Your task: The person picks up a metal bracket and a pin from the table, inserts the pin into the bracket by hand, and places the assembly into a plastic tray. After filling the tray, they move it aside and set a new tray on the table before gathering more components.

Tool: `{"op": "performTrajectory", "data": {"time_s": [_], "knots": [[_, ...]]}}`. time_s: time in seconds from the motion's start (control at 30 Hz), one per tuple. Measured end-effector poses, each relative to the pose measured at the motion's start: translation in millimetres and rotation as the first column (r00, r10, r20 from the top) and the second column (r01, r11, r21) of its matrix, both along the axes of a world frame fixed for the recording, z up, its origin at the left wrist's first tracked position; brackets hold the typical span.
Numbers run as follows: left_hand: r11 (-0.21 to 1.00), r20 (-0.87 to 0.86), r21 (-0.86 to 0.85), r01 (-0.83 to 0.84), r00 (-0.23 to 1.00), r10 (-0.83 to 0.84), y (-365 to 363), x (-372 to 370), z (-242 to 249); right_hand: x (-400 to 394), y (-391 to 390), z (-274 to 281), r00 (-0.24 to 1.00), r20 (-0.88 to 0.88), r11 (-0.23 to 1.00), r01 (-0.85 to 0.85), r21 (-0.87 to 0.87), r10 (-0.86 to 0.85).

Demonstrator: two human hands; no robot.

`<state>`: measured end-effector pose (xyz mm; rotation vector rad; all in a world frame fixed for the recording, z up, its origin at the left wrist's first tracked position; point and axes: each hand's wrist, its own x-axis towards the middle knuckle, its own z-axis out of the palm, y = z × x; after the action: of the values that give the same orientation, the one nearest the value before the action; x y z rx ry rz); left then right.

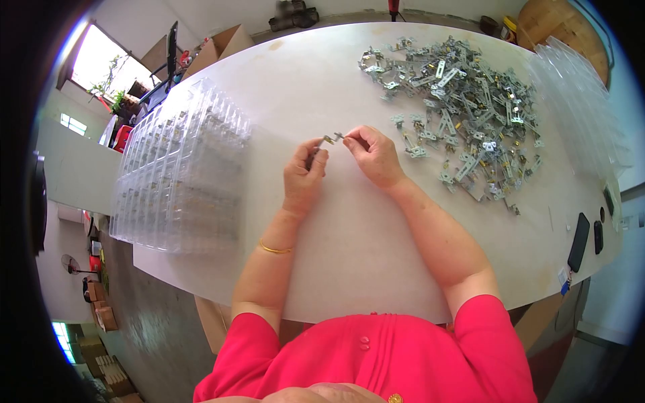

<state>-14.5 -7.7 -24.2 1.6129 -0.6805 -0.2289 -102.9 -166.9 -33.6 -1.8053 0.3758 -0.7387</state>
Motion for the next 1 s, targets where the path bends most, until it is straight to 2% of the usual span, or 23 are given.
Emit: {"op": "performTrajectory", "data": {"time_s": [0.1,0.23,0.4,0.5,0.7,0.83,0.9,1.0], "knots": [[0.999,0.102,0.004,0.035,0.994,-0.035,0,-4,-3,0,1,4,0.999,-0.015,0.990,-0.043,0.131,0.045],[0.999,0.155,0.006,0.043,0.987,-0.043,0,-1,-7,1,-5,2,0.984,-0.007,0.940,-0.167,0.297,0.177],[0.997,0.128,0.001,0.077,0.989,-0.077,2,-2,-4,-2,-9,7,0.969,-0.063,0.903,-0.198,0.381,0.239],[0.993,0.108,0.025,0.115,0.987,-0.117,4,-1,-1,-2,-16,9,0.954,-0.034,0.827,-0.239,0.509,0.296],[0.983,0.169,0.059,0.174,0.969,-0.181,4,-7,2,-3,-32,5,0.911,0.050,0.755,-0.370,0.542,0.410],[0.960,0.098,0.079,0.268,0.956,-0.275,4,-10,4,-4,-33,4,0.924,0.056,0.765,-0.346,0.544,0.379],[0.952,0.049,0.059,0.299,0.952,-0.302,2,-10,0,-2,-33,-2,0.948,0.147,0.728,-0.310,0.611,0.281],[0.955,-0.364,0.032,0.294,0.894,-0.263,6,-8,23,-2,-30,-2,0.958,0.216,0.733,-0.282,0.619,0.187]]}}
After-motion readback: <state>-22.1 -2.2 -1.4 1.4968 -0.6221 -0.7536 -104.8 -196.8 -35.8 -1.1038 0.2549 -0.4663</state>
